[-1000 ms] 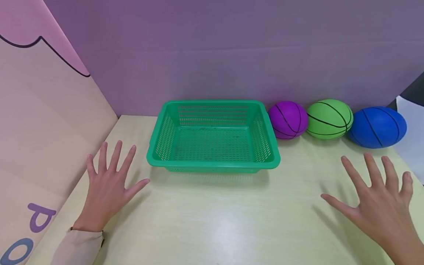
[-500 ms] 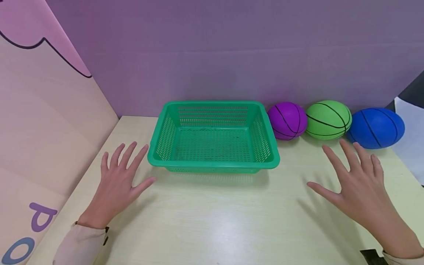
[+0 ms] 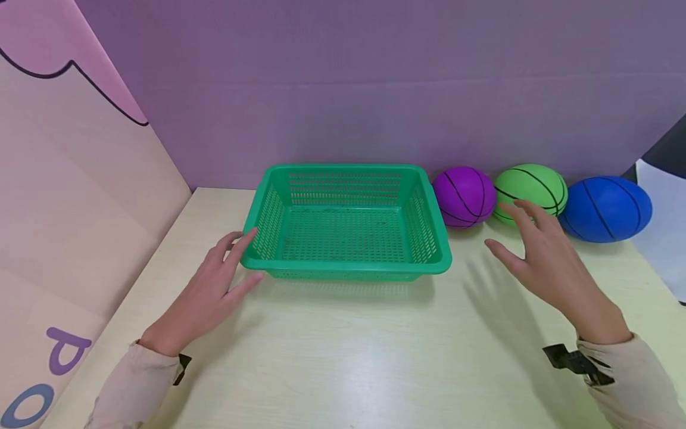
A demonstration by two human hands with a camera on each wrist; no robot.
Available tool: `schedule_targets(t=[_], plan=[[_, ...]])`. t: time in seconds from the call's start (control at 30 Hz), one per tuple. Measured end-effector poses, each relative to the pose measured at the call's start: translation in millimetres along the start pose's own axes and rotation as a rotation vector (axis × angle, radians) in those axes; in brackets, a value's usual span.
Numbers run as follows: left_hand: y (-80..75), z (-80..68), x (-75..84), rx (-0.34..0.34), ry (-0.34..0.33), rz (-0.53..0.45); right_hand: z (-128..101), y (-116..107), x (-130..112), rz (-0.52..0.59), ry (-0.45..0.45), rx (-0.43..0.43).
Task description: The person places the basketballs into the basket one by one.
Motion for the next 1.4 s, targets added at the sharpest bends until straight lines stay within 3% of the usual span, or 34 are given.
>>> schedule_targets(t=[0.2,0.47,0.7,1.03,1.13,1.4], plan=[[4.4,9.0,-5.2,-0.021,-0.039,-0.149,34,8,1,0.073,0.026,0.009],[13.9,15.3,-12.5,-0.038,-0.058,-0.419,67,25,5,0.133,0.097,-0.007],[13.9,14.3,-18.2,-0.026,-0.080,-0.708,79,41,16,0.135,0.158,-0.024],[24.0,5.9,-25.4,0.045,-0.177,-1.081,84,69,46,0.181,0.230,0.048],[27.5,4.5,-25.3,0.061,-0.166,-1.138,81,73,50,0.178,0.258,0.088],[31.3,5.6,-27.1,0.077,-0.147,-1.154,80,79,48,0.206,0.253,0.114]])
Point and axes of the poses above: each hand's wrist, its own z-axis towards the middle knuckle, its own y-axis out of the palm, x = y × z, the point moved 8 cm from there along z, towards the middle knuckle, and after that the axes turned 3 degrees about -z, right-handed, at the moved point
